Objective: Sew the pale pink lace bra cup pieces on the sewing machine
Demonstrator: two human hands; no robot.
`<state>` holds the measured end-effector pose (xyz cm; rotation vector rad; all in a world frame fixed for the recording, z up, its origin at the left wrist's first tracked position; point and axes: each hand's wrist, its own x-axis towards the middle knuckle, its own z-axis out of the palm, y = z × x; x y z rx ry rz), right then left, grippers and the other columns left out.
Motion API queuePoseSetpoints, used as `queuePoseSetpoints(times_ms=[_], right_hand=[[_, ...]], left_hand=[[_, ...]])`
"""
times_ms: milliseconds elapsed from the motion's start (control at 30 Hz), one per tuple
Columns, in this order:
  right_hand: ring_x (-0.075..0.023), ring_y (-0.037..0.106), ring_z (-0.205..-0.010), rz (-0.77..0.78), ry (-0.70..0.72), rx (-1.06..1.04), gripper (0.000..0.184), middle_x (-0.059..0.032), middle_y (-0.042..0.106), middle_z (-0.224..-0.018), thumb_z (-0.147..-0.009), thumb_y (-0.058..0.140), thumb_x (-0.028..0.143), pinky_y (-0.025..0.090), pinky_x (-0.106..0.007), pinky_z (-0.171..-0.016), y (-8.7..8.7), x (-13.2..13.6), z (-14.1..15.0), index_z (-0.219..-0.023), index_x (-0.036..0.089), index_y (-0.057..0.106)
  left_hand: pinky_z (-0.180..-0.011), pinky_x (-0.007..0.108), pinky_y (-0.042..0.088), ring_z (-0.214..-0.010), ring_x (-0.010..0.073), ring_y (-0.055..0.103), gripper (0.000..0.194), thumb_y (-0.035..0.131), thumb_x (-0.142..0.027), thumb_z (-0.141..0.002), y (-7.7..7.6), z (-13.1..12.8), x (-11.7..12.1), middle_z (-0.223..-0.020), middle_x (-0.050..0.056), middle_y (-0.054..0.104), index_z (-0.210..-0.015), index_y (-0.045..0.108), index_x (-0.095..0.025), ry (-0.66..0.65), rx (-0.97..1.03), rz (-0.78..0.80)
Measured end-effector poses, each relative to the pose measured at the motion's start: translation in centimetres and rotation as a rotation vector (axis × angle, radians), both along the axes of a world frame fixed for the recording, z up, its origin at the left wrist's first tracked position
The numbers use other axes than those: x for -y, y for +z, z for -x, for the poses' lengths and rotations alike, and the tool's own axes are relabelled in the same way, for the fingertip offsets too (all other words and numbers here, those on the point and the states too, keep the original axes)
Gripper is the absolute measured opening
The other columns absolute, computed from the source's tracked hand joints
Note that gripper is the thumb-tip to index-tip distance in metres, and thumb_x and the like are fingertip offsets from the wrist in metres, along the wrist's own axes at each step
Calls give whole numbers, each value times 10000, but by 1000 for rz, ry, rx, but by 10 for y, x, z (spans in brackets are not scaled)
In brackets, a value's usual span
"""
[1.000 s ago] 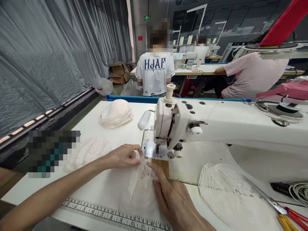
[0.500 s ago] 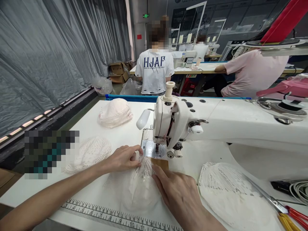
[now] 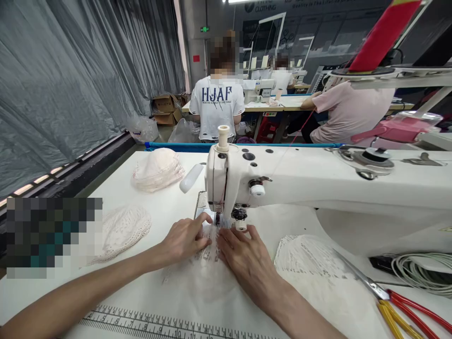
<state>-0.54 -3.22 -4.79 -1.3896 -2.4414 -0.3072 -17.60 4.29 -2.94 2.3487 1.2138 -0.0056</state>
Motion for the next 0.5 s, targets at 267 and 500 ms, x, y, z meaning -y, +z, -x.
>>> queuePoseSetpoints(times_ms=[267,500], right_hand=[[-204,592,-834,-69,10,-4,265,-87,628,-1116,-895,368,58,339,-386,-759,-5,-2,-4,-987,178,587],[-215,575,-842,-132,-7,17,260,-95,649,-1041,-892,372,32,331,-398,-754,-13,1,-5,-918,154,600]], left_hand=[[-698,308,383,-866,187,538,295,510,-150,-833,-4,9,6,-1044,52,530,-1104,510,-265,-144,27,-408],[-761,340,334,-948,170,488,208,393,-31,-877,-13,9,7,-1061,42,561,-844,549,-164,-353,115,-647]])
